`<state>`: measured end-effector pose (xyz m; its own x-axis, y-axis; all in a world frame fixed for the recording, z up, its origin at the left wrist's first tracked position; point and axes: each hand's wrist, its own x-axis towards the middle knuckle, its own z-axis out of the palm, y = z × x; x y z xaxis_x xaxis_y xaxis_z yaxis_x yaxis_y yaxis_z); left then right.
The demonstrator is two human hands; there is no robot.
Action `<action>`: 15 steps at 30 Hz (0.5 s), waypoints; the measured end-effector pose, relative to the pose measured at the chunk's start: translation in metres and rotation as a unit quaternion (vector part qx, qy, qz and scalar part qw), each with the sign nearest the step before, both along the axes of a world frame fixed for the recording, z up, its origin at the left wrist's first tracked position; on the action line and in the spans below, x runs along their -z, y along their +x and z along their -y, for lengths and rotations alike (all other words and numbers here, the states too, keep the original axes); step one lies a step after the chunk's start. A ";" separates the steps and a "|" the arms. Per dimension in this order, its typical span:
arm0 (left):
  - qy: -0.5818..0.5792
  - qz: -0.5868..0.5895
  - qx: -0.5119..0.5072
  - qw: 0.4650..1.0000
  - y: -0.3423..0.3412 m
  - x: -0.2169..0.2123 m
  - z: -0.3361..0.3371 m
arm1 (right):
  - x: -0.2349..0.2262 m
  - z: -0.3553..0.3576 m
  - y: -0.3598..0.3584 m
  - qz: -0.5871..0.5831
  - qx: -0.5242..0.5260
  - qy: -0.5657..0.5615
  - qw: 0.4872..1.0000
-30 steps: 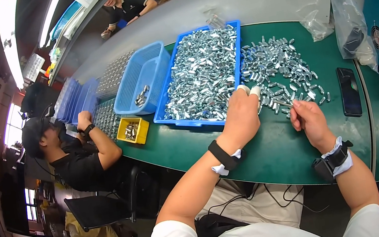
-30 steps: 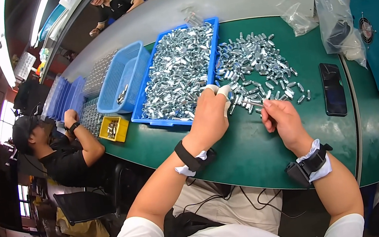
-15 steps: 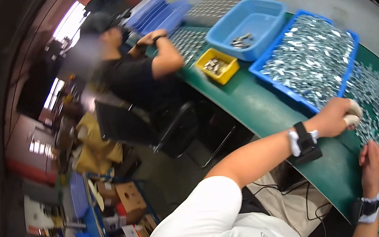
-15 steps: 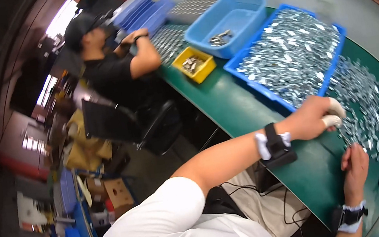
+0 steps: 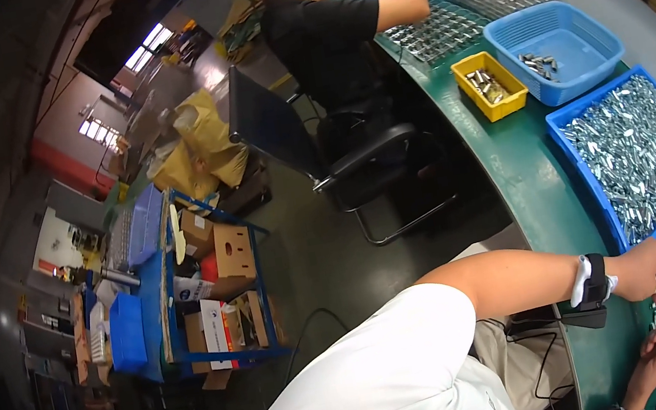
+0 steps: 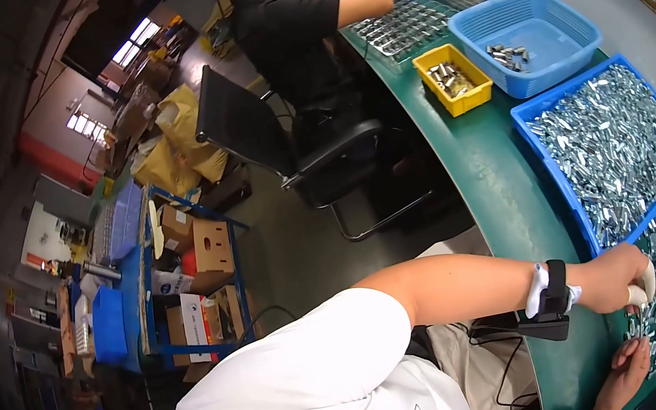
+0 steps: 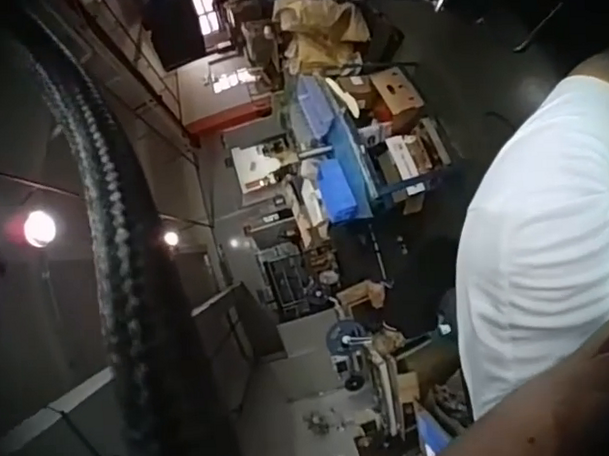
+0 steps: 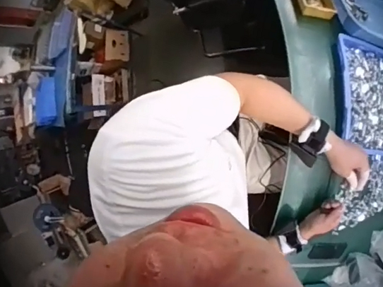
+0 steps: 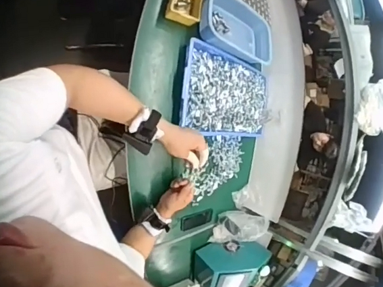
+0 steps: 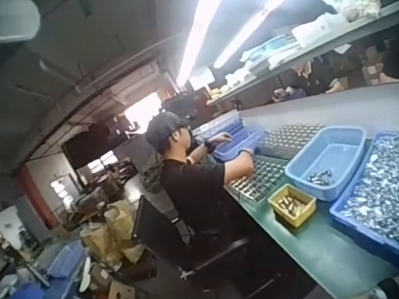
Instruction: Manually assembling small hardware components into plastic housings at a factory workstation.
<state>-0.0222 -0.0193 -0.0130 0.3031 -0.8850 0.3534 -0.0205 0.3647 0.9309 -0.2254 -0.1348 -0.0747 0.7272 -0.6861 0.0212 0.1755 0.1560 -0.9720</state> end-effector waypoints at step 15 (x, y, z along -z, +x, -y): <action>-0.009 -0.021 -0.015 1.000 -0.008 -0.003 0.002 | -0.008 -0.008 -0.008 -0.060 0.057 -0.069 0.994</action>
